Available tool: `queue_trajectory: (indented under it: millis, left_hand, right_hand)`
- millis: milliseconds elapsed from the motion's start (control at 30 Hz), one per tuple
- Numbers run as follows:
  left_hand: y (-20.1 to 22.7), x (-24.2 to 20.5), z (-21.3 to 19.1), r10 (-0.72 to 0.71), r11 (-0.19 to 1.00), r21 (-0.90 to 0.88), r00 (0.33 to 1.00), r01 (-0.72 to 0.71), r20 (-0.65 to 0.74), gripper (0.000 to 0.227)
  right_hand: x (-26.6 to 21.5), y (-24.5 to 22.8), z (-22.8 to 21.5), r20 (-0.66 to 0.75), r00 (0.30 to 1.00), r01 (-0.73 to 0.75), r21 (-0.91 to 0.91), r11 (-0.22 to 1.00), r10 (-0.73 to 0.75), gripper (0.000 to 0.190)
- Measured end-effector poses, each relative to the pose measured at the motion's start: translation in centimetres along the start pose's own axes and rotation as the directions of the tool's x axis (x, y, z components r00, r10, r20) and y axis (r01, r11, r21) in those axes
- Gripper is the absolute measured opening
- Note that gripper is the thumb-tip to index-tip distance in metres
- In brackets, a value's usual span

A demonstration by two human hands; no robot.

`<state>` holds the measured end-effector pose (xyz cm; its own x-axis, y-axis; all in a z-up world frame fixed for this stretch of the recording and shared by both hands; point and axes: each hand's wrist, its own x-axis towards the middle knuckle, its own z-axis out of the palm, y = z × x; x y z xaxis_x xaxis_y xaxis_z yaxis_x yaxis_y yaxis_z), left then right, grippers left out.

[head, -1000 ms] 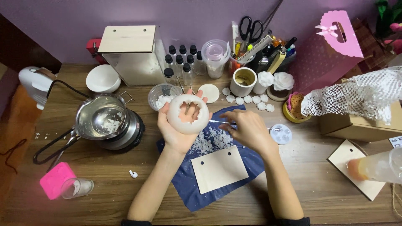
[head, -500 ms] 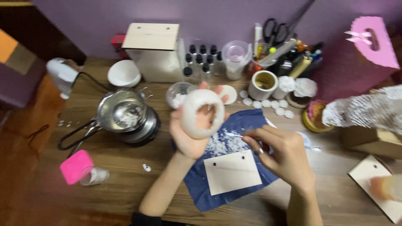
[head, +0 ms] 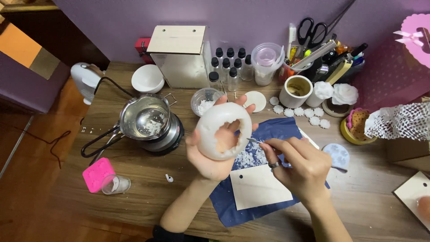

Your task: Scraping the interior of a white circular mold using a small metal tool to remove excess material.

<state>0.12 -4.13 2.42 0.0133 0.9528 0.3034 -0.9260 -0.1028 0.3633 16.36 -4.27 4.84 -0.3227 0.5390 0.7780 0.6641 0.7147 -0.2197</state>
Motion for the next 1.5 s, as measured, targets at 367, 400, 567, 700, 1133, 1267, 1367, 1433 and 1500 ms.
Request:
queue_trajectory:
  millis: [367,400,567,700,1133,1267,1367,1433,1500]
  left_hand:
    - [-0.8,-0.6,-0.7,0.137,0.978,0.130,0.974,-0.162,0.183,0.071]
    - [-0.9,-0.8,-0.7,0.169,0.957,0.183,0.946,-0.225,0.277,0.068]
    - [-0.4,-1.3,0.4,0.127,0.947,0.239,0.934,-0.215,0.335,0.062]
    - [-0.7,-0.8,0.3,0.097,0.945,0.273,0.951,-0.180,0.293,0.062]
    - [-0.5,0.2,-1.0,-0.348,0.930,-0.013,0.891,0.367,0.291,0.059]
    - [0.4,-0.5,1.7,-0.193,0.980,0.116,0.911,0.161,0.364,0.063]
    - [0.0,-0.6,1.6,-0.109,0.988,0.137,0.957,0.074,0.267,0.081]
    - [0.1,-0.6,1.5,-0.104,0.986,0.151,0.972,0.073,0.212,0.103]
    - [0.2,-0.6,1.2,-0.141,0.977,0.199,0.929,0.074,0.344,0.096]
  right_hand:
    - [-0.8,-1.9,-0.3,-0.047,0.994,0.079,-0.287,0.955,-0.097,0.007]
    - [-0.9,-2.3,-0.5,-0.047,0.994,0.076,-0.313,0.947,-0.096,0.007]
    - [-1.3,-2.0,-1.0,-0.053,0.998,0.013,-0.279,0.960,-0.029,0.008]
    - [-0.7,-1.3,-1.3,-0.076,0.995,0.037,-0.274,0.961,-0.060,0.006]
    - [-1.0,-0.5,-1.7,-0.205,0.971,0.048,-0.327,0.944,-0.120,0.010]
    - [-1.0,-1.4,-1.4,-0.198,0.970,0.076,-0.313,0.947,-0.143,0.008]
    - [-1.2,-2.0,-1.6,-0.148,0.981,0.079,-0.291,0.953,-0.127,0.011]
    - [-1.4,-2.1,-2.1,-0.104,0.988,0.082,-0.280,0.956,-0.115,0.014]
    - [-2.0,-1.9,-2.9,0.114,0.992,0.078,-0.243,0.967,-0.052,0.028]
